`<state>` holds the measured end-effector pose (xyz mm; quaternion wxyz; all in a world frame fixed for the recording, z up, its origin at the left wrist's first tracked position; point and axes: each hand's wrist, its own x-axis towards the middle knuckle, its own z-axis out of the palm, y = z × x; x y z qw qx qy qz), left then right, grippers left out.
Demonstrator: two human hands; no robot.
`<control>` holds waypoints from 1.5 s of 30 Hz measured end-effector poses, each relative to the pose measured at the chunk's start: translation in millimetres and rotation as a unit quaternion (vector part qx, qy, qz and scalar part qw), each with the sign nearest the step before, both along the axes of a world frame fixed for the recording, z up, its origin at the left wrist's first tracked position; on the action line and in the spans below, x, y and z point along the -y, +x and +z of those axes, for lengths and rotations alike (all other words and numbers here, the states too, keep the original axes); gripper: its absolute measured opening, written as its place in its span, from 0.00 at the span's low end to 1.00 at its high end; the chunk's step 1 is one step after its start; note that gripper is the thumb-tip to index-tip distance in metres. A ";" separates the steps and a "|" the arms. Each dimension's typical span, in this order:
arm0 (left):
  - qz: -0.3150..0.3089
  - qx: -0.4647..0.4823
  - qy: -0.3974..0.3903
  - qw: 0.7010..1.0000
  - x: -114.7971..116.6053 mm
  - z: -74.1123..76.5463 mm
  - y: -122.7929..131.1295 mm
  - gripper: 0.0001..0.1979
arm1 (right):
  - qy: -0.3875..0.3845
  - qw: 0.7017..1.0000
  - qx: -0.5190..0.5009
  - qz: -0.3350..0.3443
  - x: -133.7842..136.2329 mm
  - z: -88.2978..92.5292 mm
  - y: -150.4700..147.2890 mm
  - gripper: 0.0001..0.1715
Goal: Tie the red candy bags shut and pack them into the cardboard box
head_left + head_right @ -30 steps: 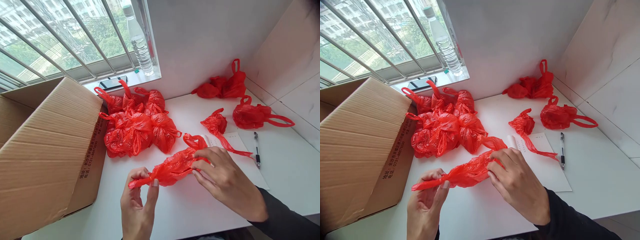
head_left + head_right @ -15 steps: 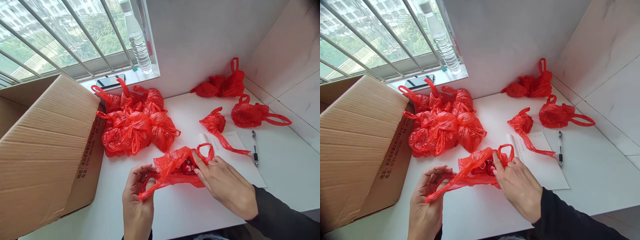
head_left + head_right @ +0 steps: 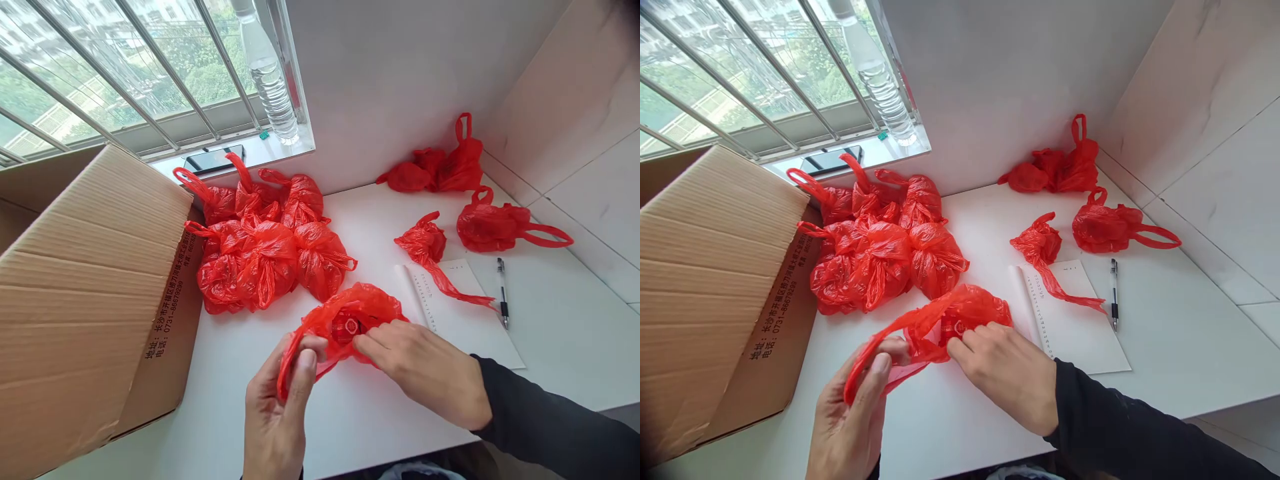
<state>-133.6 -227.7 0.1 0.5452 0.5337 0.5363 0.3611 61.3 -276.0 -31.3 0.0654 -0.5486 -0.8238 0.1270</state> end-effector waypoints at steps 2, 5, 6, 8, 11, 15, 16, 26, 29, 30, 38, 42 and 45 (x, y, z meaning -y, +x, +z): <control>0.045 0.051 0.005 0.998 0.1 -4.6 -1.8 0.12 | -0.066 0.995 0.062 -0.044 -0.5 -4.5 0.4 0.24; 0.060 0.102 0.003 0.993 3.0 -7.2 -1.0 0.16 | -0.117 0.982 0.116 -0.088 1.2 -14.1 3.3 0.24; 0.066 0.108 -0.005 0.992 4.6 -7.2 0.3 0.18 | -0.123 0.981 0.123 -0.090 1.8 -17.9 4.2 0.24; 0.088 0.099 -0.024 0.991 8.2 -7.2 3.9 0.21 | -0.132 0.979 0.131 -0.086 2.3 -25.7 5.0 0.23; 0.112 0.080 -0.028 0.990 12.9 -8.7 9.7 0.20 | -0.143 0.978 0.126 -0.083 0.0 -34.2 4.3 0.21; 0.122 0.081 -0.013 0.989 14.4 -14.1 12.9 0.22 | -0.141 0.978 0.121 -0.096 -6.8 -36.1 2.1 0.19; 0.121 0.082 -0.010 0.989 14.2 -15.6 12.6 0.23 | -0.138 0.978 0.120 -0.099 -8.6 -35.9 1.6 0.19; 0.068 0.080 -0.008 0.994 11.7 -21.7 8.4 0.25 | -0.110 0.986 0.091 -0.089 -14.1 -43.5 -4.2 0.22; 0.068 0.073 -0.009 0.995 11.0 -19.9 10.6 0.26 | -0.099 0.990 0.077 -0.069 -15.3 -50.4 -9.7 0.34; 0.070 0.073 -0.008 0.995 10.7 -19.2 11.0 0.27 | -0.099 0.990 0.075 -0.067 -15.5 -52.2 -10.9 0.33; 0.073 0.067 -0.002 0.995 9.9 -18.8 9.8 0.25 | -0.112 0.989 0.049 -0.087 -16.7 -54.0 -8.1 0.24; 0.069 0.070 0.000 0.995 9.4 -18.4 10.8 0.27 | -0.116 0.990 0.017 -0.080 -20.5 -65.6 -11.7 0.29; 0.072 0.072 0.002 0.995 7.9 -18.4 10.0 0.25 | -0.110 0.991 -0.021 -0.076 -19.7 -69.8 -12.3 0.22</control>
